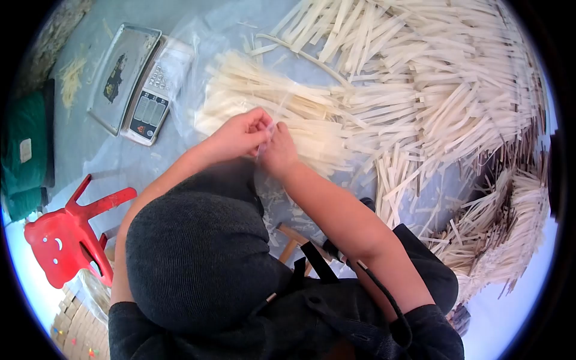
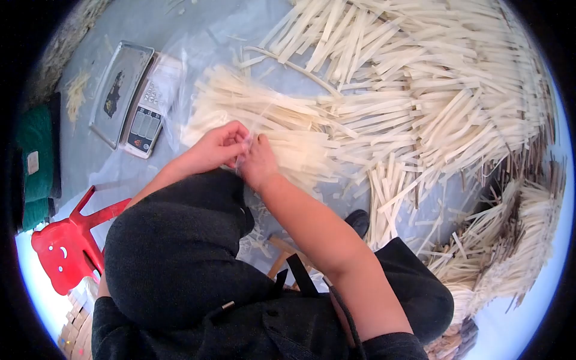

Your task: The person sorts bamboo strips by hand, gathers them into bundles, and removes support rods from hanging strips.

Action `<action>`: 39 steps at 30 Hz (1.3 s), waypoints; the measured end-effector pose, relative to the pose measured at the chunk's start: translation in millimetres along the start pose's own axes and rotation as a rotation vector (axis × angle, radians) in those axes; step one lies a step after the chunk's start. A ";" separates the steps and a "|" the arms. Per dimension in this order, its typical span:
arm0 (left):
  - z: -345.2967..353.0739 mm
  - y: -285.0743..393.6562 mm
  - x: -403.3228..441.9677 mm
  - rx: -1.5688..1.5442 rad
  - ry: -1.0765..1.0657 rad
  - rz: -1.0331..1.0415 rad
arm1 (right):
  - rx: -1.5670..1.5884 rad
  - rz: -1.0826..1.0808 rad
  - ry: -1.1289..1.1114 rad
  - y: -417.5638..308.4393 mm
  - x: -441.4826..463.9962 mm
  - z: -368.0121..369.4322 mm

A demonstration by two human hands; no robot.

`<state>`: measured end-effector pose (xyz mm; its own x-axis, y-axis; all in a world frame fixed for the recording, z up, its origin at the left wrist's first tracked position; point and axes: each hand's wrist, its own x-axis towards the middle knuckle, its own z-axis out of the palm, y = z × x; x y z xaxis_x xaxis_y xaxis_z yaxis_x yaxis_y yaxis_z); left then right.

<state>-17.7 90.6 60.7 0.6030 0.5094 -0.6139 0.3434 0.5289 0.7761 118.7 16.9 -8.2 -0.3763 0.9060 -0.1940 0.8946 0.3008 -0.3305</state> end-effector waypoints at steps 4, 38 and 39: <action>-6.6 -8.1 -0.6 0.041 0.012 -0.122 | 0.054 -0.084 -0.165 1.0 -13.1 -21.7; -118.1 -67.4 -4.7 0.033 0.417 -0.213 | 1.637 1.294 0.221 82.5 -124.6 -10.2; -111.8 -63.1 -5.7 0.035 0.394 -0.208 | 1.860 1.091 0.139 64.7 -118.3 -4.7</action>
<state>-123.3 130.2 -0.9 0.2002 0.6180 -0.7603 0.4565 0.6278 0.6305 222.3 -69.4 -2.4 0.0777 0.5073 -0.8583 -0.5512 -0.6955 -0.4610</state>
